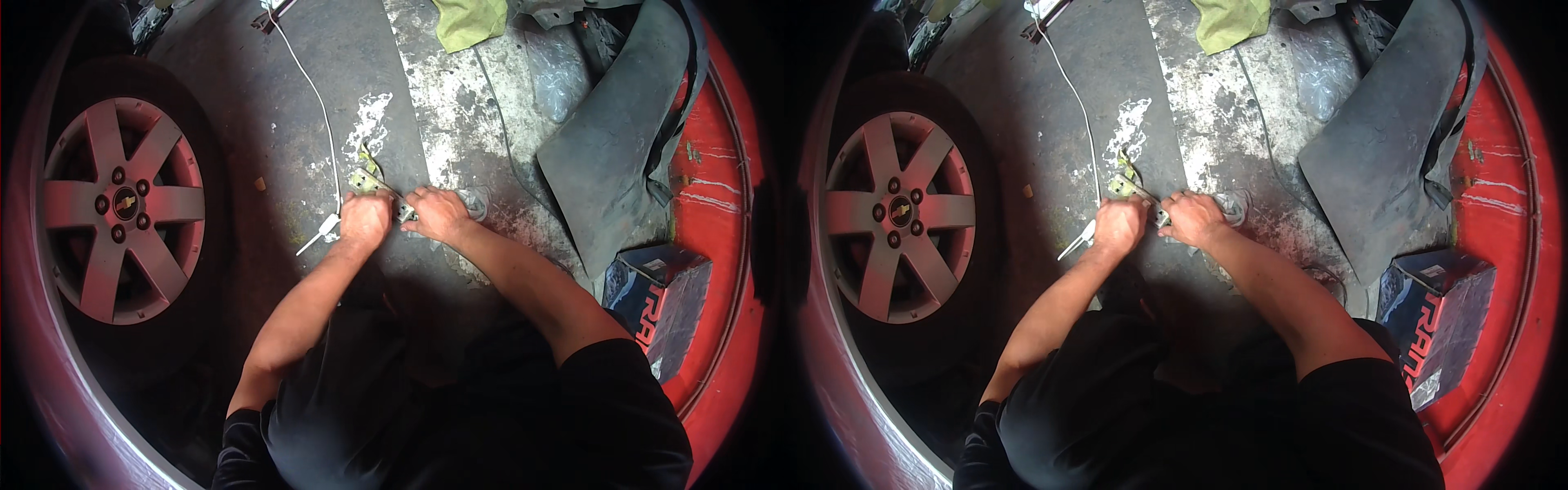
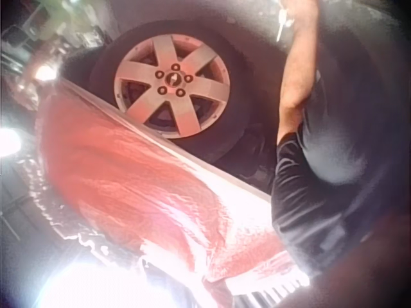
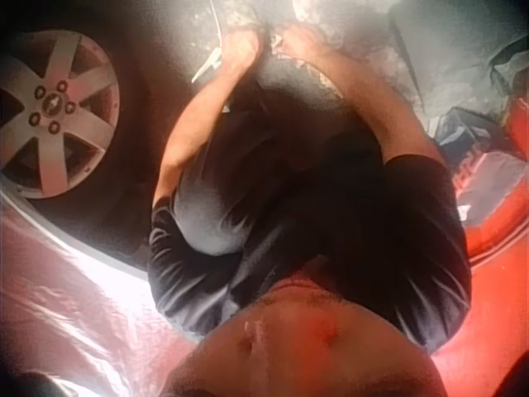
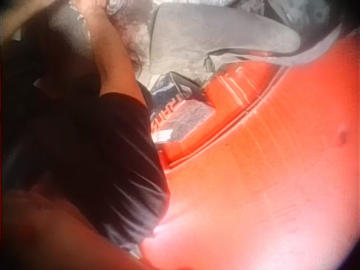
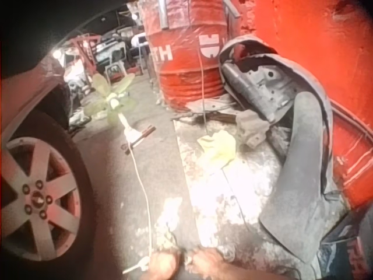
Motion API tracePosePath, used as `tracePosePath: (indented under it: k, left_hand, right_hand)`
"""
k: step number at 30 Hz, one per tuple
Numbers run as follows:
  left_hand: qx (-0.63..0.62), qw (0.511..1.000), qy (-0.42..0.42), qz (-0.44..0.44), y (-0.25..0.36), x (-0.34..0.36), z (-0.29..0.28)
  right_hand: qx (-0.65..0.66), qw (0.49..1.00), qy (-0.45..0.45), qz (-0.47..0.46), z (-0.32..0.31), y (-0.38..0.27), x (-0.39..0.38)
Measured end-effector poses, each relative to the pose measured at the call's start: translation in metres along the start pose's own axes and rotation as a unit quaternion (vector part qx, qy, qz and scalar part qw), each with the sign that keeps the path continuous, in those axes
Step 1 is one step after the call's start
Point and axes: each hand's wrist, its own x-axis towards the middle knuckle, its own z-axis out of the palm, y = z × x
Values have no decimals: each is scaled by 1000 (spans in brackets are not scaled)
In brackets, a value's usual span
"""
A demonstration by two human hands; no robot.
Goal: The person cleans a fan by hand with a cloth, plugs a power cord into a wall outlet, and joins two wire ends together using electrical tape.
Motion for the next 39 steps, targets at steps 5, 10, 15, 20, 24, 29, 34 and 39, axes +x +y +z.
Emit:
tracePosePath:
  k: [5, 10, 15, 20, 24, 29, 34, 39]
  left_hand:
    - [90, 994, 1, 68, 4, -3, 11]
    - [201, 972, 17, 122, 25, -16, 15]
    - [178, 976, 2, 125, 27, -18, 13]
    - [22, 999, -28, -19, 11, -3, 3]
    - [29, 999, -31, -12, 10, -8, 12]
    - [163, 985, -7, 49, 23, -19, 22]
    - [76, 994, 31, 70, 10, -6, 8]
    - [-315, 924, 123, -178, -28, -17, -17]
  right_hand:
    - [33, 999, 3, 8, 0, 0, -6]
    - [11, 1000, 16, 14, 3, 4, -13]
    - [-14, 1000, -19, 11, -3, -2, -12]
    - [0, 1000, 10, 22, 2, -3, -12]
    - [5, 1000, 21, 18, 5, -6, -14]
    - [-12, 1000, 6, 6, 18, 2, -15]
    - [-9, 999, 10, 31, 11, 5, -13]
    - [9, 1000, -7, 22, 1, -4, 0]
